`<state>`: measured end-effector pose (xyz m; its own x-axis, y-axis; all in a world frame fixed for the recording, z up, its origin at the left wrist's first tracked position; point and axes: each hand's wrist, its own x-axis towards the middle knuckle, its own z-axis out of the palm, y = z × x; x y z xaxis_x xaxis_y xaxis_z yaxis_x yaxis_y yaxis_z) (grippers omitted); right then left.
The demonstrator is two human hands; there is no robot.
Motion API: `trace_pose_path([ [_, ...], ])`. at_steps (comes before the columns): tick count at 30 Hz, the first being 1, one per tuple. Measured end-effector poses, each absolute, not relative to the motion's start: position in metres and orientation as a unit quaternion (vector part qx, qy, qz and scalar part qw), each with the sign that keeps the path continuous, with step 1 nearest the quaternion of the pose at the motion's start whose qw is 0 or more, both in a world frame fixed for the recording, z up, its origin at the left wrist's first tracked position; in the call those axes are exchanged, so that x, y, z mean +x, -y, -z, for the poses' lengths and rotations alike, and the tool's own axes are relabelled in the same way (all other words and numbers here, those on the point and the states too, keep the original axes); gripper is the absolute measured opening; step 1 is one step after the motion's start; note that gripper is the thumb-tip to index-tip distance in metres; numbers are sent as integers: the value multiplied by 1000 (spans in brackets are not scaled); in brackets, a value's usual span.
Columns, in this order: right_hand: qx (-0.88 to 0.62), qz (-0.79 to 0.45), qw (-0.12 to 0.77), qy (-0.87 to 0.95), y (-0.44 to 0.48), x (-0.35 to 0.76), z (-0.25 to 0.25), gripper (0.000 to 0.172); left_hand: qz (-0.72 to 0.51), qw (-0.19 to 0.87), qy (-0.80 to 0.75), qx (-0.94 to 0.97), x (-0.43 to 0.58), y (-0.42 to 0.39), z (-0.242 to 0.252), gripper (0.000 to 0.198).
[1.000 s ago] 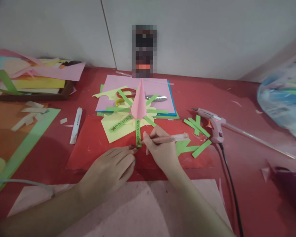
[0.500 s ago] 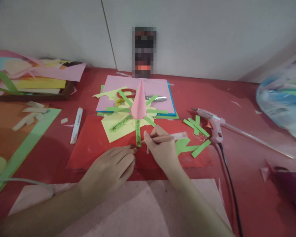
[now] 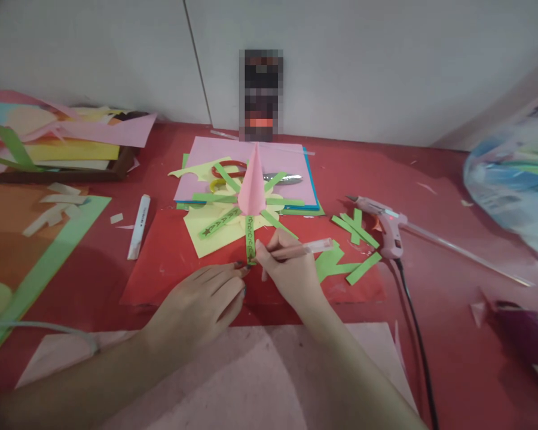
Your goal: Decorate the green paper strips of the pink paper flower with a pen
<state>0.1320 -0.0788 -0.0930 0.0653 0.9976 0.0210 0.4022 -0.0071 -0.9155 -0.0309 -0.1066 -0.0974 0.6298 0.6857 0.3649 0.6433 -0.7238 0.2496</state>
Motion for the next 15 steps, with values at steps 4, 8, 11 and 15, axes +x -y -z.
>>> trace_pose_path([
  [4,-595,-362,446,562,77,135,93,31,-224,50,-367,901,-31,107,97,15],
  [8,-614,-300,484,547,74,142,89,26,-240,51,-365,898,-32,107,100,13],
  [11,-636,-246,506,528,70,150,85,20,-265,62,-359,893,-33,107,102,13],
  [15,-651,-194,534,503,66,160,85,19,-278,101,-284,912,-33,107,97,18],
])
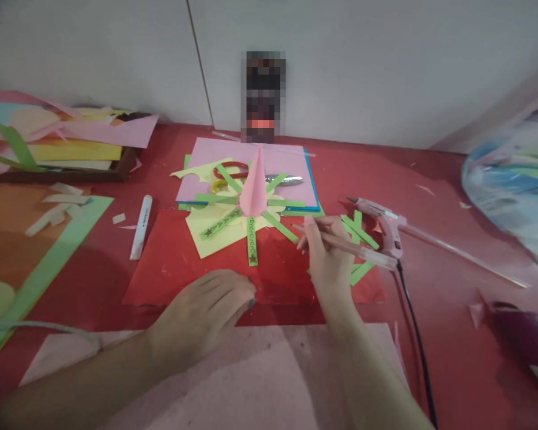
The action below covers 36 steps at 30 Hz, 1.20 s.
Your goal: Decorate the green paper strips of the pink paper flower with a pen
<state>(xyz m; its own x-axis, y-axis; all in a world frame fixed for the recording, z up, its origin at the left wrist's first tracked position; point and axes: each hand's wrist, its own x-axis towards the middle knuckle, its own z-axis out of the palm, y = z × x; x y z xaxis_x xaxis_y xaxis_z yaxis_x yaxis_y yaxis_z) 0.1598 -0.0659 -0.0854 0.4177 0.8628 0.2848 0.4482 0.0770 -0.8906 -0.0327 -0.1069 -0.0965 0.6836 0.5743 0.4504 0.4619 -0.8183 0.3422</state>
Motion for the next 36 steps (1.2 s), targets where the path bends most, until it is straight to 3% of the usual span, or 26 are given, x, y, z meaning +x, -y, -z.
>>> trace_pose_path([
  [6,-638,-174,563,496,62,168,93,23,-247,130,-88,956,-27,119,78,30],
  [13,-632,-177,549,517,63,164,93,23,-268,148,-99,947,-30,117,76,33],
  [19,-630,-191,556,508,63,163,94,21,-342,108,-191,914,-33,111,82,15],
  [27,-631,-210,557,498,62,162,94,20,-384,88,-441,807,-34,102,88,12],
  [36,-626,-202,572,489,62,160,96,22,-370,107,-449,806,-33,102,93,12],
])
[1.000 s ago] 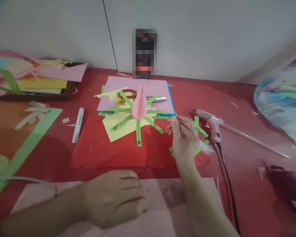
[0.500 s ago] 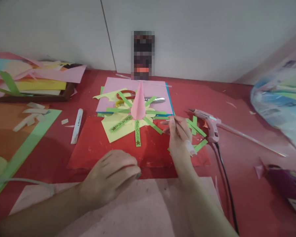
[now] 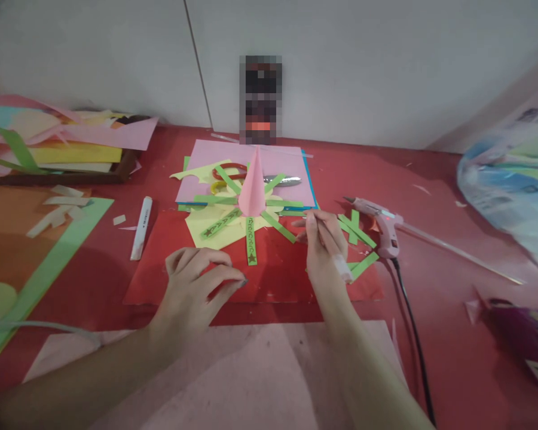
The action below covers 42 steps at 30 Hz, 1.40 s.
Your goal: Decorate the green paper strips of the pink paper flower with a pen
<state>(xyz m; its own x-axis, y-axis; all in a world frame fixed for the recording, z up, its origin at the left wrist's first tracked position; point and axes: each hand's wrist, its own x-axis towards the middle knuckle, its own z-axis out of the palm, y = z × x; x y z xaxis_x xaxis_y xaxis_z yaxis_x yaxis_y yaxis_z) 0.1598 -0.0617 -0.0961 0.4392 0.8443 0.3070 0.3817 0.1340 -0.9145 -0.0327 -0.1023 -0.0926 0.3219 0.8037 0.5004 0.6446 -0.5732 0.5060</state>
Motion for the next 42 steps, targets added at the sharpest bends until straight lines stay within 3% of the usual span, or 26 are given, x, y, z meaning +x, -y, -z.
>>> trace_pose_path([
  [11,-630,-205,563,494,62,159,94,18,-345,162,-431,818,-33,104,86,16],
  [22,-610,-157,543,555,61,160,101,13,-317,147,-409,843,-32,101,92,20],
  [32,-661,-76,373,646,61,164,110,22,-321,158,-411,838,-32,101,96,16],
  [42,-661,-114,395,627,59,164,109,13,-308,154,-402,849,-32,100,97,17],
])
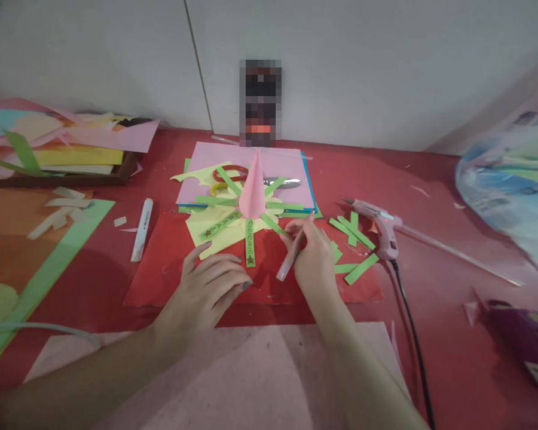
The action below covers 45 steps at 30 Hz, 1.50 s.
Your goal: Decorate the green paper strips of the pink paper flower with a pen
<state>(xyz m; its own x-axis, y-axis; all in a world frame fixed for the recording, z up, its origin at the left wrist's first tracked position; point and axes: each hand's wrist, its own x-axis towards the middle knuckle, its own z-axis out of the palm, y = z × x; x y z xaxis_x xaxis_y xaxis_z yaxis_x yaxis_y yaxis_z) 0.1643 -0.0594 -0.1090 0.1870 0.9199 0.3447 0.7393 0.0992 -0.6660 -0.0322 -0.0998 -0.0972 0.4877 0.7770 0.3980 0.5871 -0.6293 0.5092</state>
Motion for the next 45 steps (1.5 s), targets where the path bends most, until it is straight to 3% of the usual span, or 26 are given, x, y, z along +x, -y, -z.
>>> trace_pose_path([
  [13,-660,-157,400,616,63,160,104,11,-285,168,-399,855,-32,101,94,18],
  [24,-524,-263,479,653,67,155,100,8,-283,175,-395,856,-32,101,95,19],
  [33,-518,-249,509,640,71,149,92,7,-283,147,-384,866,-33,100,100,17],
  [45,-489,-303,560,596,70,147,93,7,-297,192,-372,858,-33,101,88,22],
])
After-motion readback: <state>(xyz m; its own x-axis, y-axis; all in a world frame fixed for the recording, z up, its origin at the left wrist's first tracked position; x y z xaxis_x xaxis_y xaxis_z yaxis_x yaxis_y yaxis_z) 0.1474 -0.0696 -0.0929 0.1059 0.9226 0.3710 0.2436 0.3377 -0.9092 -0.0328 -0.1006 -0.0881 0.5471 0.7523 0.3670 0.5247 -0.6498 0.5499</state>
